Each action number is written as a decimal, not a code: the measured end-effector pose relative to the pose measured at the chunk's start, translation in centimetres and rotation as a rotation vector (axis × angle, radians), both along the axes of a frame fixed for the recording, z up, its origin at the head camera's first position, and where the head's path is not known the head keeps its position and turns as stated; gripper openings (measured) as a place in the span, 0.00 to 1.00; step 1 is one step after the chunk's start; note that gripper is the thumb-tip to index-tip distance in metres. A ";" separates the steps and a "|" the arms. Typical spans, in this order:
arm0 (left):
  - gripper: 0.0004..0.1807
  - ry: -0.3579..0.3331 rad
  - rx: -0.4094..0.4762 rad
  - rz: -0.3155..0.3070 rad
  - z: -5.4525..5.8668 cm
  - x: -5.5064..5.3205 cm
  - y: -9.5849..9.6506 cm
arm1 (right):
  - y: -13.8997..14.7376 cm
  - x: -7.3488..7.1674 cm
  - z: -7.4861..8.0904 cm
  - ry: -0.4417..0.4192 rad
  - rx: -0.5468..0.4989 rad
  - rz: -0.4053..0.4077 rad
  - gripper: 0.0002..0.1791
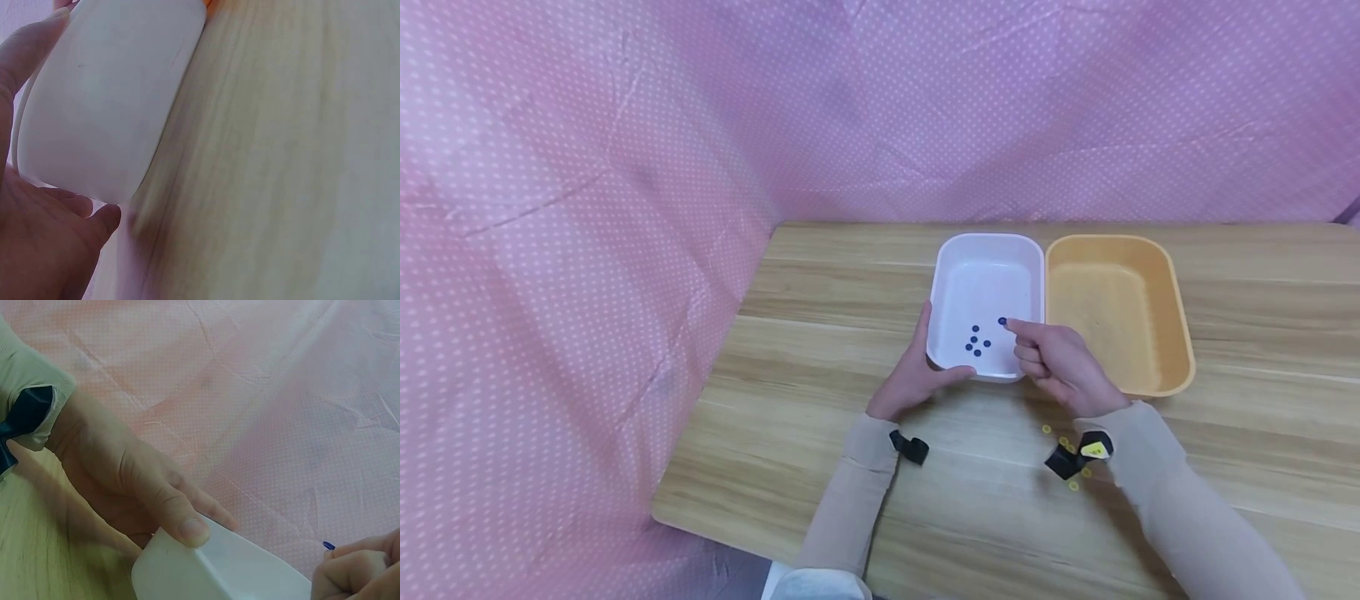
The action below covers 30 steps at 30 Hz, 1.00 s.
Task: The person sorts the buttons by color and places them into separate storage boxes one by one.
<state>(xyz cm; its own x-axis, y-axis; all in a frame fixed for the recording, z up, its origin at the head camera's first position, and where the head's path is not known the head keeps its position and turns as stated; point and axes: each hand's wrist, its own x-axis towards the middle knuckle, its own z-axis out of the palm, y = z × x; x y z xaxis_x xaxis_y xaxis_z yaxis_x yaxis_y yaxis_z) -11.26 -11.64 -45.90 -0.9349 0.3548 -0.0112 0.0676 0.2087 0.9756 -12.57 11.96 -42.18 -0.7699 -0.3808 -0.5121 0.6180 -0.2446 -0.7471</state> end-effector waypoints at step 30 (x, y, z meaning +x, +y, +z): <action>0.66 0.013 0.008 0.032 -0.6 0.0 0.1 | 1.6 0.7 1.0 0.098 -0.265 -0.057 0.11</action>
